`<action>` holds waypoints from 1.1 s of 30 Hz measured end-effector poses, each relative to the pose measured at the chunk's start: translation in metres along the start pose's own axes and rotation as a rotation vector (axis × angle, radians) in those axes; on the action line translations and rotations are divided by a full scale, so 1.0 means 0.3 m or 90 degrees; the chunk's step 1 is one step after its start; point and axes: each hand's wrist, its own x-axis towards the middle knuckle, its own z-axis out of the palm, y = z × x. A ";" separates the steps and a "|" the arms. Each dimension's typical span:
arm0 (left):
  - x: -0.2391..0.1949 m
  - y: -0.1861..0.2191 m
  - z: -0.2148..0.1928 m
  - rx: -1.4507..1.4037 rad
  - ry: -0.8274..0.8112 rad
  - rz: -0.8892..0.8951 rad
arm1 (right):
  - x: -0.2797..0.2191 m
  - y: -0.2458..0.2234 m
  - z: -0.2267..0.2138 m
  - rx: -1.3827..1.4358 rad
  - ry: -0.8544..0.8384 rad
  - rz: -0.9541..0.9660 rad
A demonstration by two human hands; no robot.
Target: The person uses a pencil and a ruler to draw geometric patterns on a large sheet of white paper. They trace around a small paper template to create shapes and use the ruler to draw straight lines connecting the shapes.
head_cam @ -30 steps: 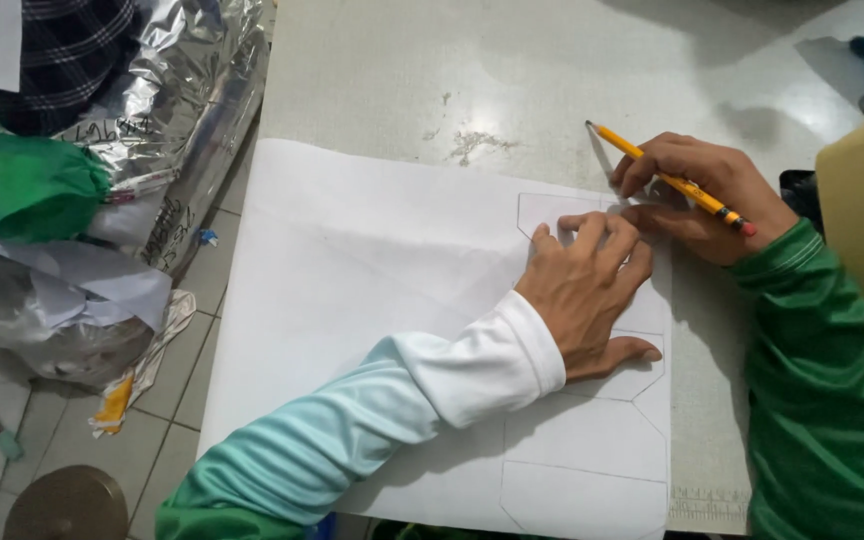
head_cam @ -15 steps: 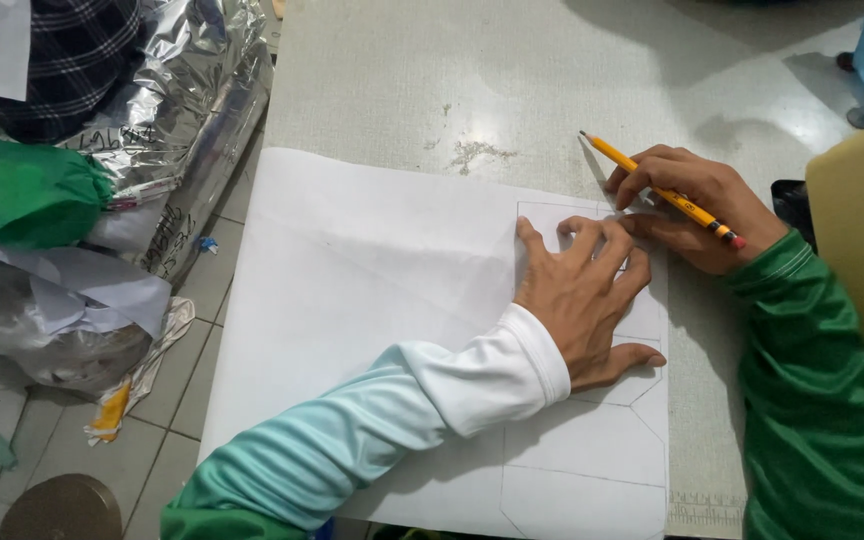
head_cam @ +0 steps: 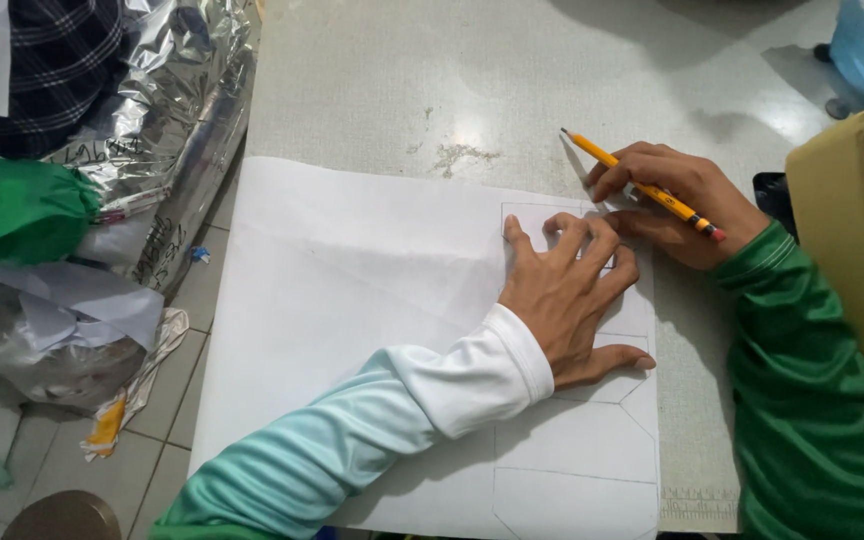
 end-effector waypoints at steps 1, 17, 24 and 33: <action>-0.001 -0.002 -0.004 -0.001 0.000 0.003 | 0.000 -0.010 -0.007 -0.001 0.002 0.002; -0.001 -0.009 -0.022 -0.030 -0.022 0.015 | 0.081 -0.027 0.089 0.318 0.228 0.244; 0.000 -0.011 -0.024 -0.030 -0.037 0.019 | 0.081 0.012 0.102 0.321 0.208 0.165; -0.003 -0.008 -0.019 -0.037 -0.009 0.006 | 0.075 0.041 0.116 0.312 0.239 0.179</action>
